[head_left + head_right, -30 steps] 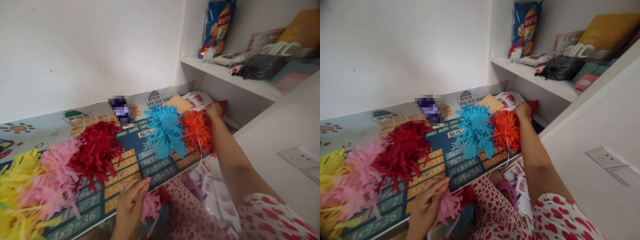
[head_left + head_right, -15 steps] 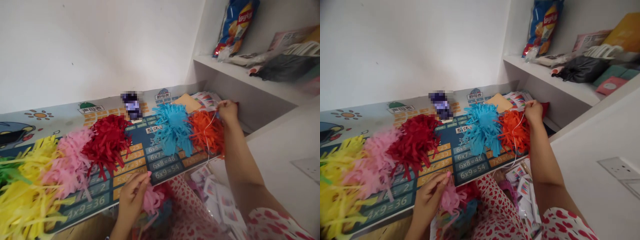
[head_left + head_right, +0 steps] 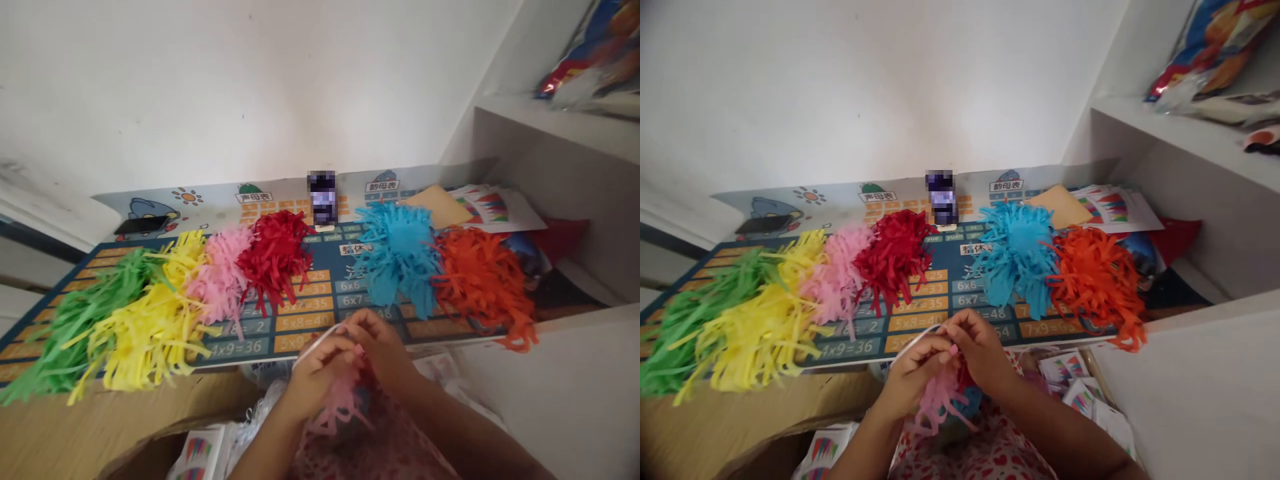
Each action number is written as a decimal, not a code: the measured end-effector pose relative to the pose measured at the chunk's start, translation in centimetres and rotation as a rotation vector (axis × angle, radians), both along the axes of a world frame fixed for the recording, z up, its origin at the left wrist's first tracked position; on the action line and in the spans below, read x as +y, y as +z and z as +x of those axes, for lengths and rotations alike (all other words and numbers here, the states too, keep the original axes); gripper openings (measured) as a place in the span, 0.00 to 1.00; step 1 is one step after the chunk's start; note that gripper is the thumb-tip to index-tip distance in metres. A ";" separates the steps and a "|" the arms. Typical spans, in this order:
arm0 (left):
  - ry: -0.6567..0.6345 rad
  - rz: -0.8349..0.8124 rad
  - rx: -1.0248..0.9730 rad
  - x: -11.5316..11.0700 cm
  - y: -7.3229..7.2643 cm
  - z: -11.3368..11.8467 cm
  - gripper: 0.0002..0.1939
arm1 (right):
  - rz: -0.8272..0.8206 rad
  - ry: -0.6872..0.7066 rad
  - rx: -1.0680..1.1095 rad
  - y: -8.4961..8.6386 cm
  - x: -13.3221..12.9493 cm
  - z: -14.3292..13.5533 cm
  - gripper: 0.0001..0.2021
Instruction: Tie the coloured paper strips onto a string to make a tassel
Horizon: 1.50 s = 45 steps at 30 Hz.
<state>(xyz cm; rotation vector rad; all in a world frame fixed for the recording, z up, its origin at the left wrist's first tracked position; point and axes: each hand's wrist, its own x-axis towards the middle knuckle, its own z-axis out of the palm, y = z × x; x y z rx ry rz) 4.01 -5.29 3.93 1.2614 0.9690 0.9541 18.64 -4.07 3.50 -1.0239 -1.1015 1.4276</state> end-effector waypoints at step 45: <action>0.333 0.310 0.476 -1.5 -1.8 -1.1 0.15 | 0.371 0.112 -0.575 -1.2 -0.5 0.2 0.07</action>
